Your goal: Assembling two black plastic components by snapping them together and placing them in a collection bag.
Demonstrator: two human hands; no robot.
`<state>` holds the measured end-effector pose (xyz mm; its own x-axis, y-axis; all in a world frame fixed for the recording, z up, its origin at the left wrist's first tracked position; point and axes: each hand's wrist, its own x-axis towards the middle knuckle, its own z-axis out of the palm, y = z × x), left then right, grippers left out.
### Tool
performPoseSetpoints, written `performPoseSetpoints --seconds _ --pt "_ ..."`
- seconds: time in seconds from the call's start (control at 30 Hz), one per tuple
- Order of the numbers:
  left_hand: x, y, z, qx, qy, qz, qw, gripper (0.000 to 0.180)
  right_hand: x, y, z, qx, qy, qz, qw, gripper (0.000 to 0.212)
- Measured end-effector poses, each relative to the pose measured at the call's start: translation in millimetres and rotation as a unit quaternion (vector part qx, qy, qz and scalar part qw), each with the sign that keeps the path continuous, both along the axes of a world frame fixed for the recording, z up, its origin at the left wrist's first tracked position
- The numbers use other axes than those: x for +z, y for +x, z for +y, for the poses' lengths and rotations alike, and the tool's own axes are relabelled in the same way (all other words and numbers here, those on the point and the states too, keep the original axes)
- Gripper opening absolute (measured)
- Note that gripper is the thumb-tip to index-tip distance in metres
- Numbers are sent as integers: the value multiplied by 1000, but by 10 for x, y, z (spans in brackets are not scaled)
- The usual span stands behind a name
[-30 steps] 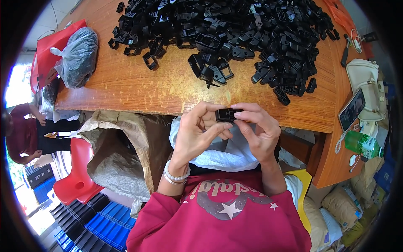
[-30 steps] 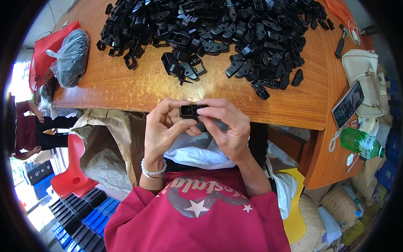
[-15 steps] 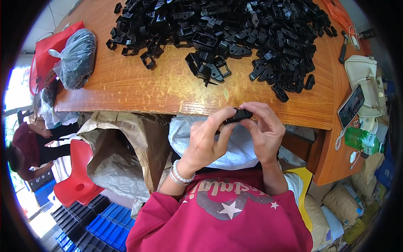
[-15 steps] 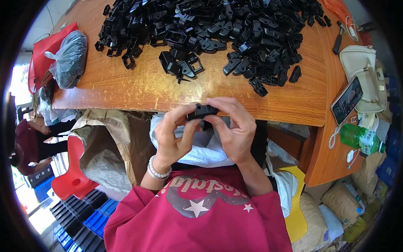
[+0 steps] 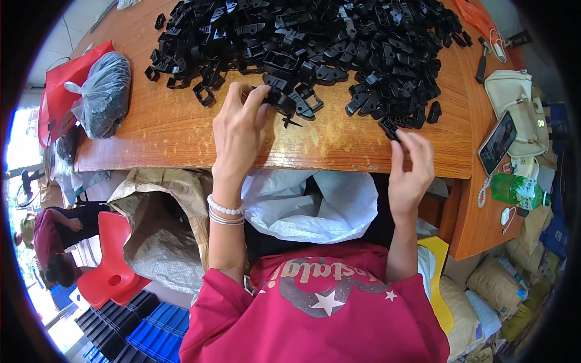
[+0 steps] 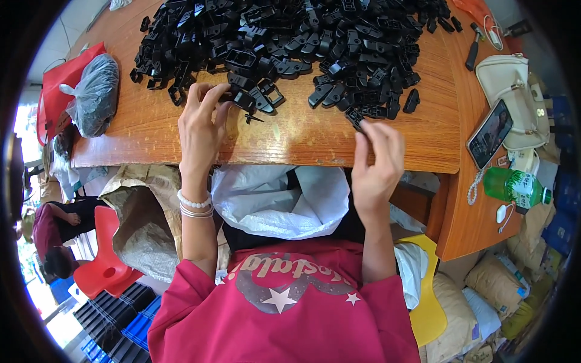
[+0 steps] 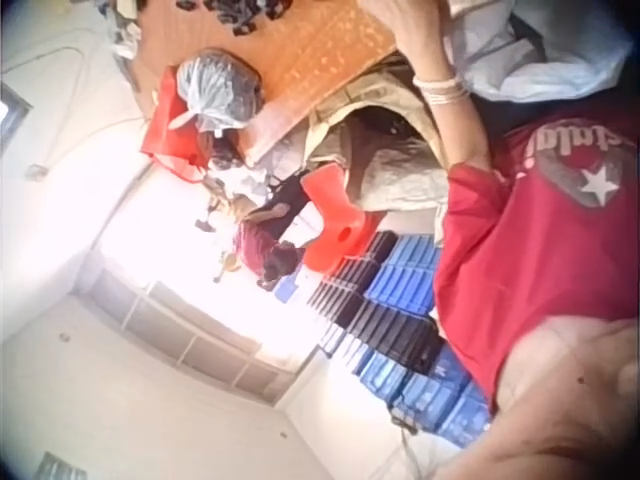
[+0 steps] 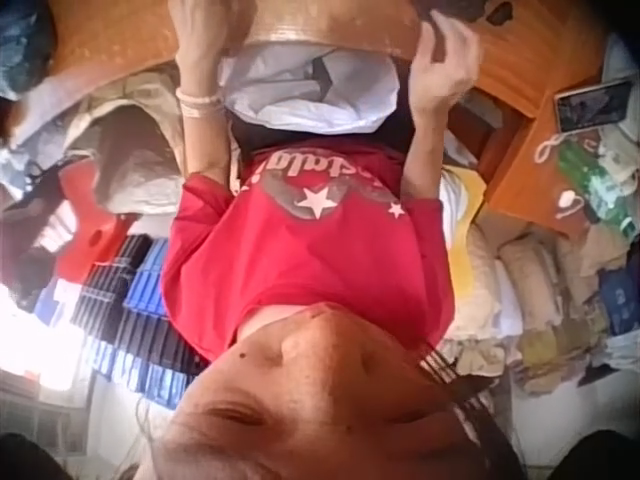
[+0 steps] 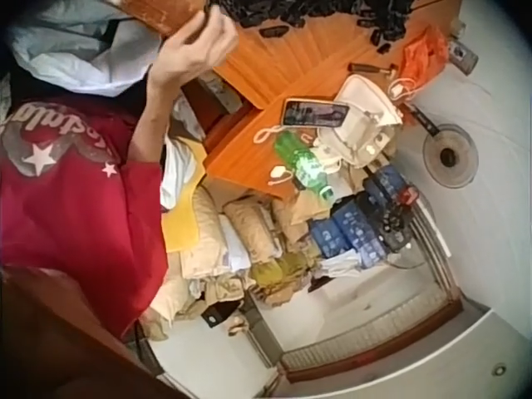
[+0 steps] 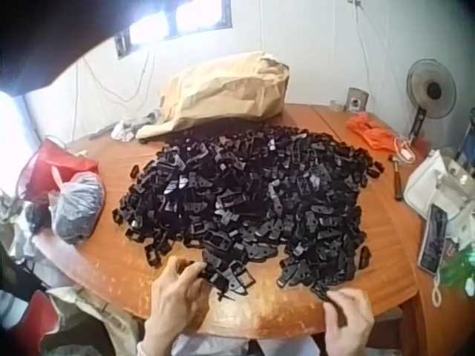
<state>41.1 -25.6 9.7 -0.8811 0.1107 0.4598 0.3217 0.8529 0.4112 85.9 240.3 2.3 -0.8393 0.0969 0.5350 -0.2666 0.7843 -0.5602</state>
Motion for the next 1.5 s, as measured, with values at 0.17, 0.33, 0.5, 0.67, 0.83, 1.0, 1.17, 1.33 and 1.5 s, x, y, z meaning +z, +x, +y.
performPoseSetpoints --seconds 0.17,0.33,0.5,0.67,0.83,1.0,1.17,1.33,1.5 --pt "-17 -45 -21 1 -10 62 998 28 50 -11 62 2 -22 -144 989 21" --pt "-35 26 -58 124 158 -9 980 25 -67 -79 13 66 46 -46 996 40" --pt "136 328 -40 52 462 -199 863 33 -31 -123 -79 102 100 -25 989 36" --pt "77 608 305 -107 621 -310 711 35 35 55 -301 191 -152 -90 966 27" --pt "119 694 442 -104 567 -330 748 35 114 117 -439 251 -216 -75 941 29" --pt "169 733 454 -109 505 -357 778 37 115 98 -437 292 -136 -10 947 30" --pt "253 767 499 -166 358 -239 887 36 125 157 -462 262 -274 -126 917 29" --pt "123 820 512 -140 327 -181 917 39 86 221 -385 269 -267 -192 905 28" --pt "64 346 146 35 188 -15 981 20 164 30 -120 210 -90 -108 967 20"
